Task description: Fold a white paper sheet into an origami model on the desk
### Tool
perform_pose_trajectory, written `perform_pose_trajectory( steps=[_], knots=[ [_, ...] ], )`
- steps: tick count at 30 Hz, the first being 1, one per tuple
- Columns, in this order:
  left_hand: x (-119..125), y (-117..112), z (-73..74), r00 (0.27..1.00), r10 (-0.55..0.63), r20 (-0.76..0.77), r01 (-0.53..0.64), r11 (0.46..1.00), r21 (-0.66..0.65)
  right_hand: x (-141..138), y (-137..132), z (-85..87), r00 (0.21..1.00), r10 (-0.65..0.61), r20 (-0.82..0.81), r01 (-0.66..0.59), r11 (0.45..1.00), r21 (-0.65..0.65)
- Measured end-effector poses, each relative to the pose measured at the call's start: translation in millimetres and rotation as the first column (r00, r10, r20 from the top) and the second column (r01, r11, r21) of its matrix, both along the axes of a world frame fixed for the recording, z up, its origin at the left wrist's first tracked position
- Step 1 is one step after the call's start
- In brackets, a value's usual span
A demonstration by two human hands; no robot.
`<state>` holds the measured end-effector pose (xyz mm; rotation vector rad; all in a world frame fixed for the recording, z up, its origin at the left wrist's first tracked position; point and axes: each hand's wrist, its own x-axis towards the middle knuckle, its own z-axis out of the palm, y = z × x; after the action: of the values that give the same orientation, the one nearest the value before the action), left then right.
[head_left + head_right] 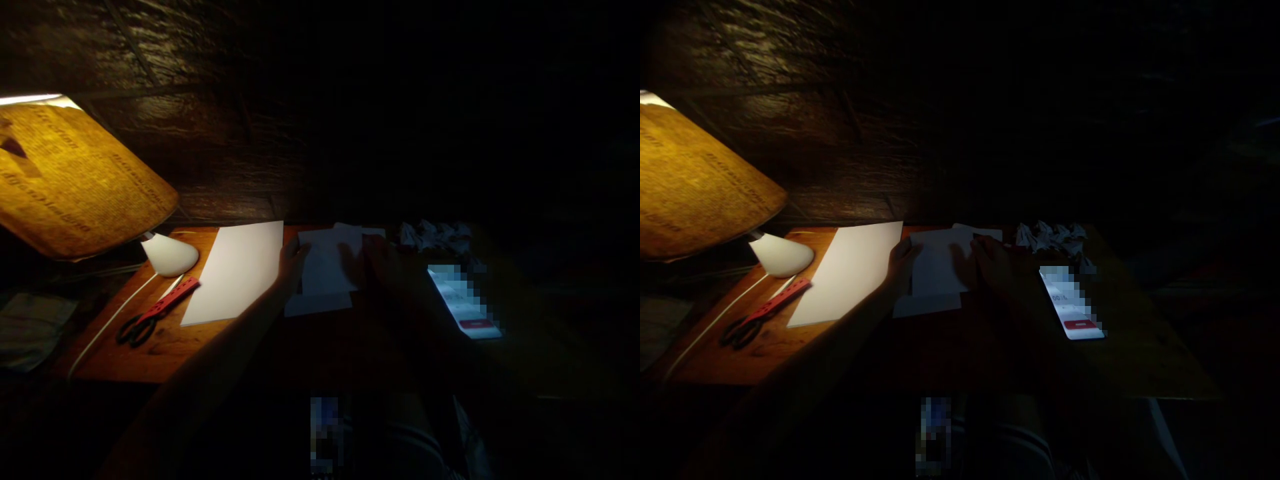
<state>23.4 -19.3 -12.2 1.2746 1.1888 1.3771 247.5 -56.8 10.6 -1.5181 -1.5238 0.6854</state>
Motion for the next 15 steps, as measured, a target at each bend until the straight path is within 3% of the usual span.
perform_pose_trajectory(
  steps=[3, 7, 15],
  knots=[
    [-0.6, 1.5, -1.6, 1.0, 0.019, -0.013, -0.019, 1.0, 0.025, 1.1, 2.6, -2.7, 0.999, 0.014, -0.048, -0.016, 0.999, -0.052],
    [-2.4, 3.3, -3.4, 0.998, -0.06, 0.019, 0.061, 0.997, -0.05, 2.0, 2.5, -4.6, 0.978, 0.02, -0.206, -0.046, 0.991, -0.125],
    [-6.5, 0.8, 3.4, 0.983, -0.155, 0.093, 0.163, 0.984, -0.077, 2.0, -0.7, -1.0, 0.953, 0.01, -0.304, -0.052, 0.99, -0.129]
  ],
)
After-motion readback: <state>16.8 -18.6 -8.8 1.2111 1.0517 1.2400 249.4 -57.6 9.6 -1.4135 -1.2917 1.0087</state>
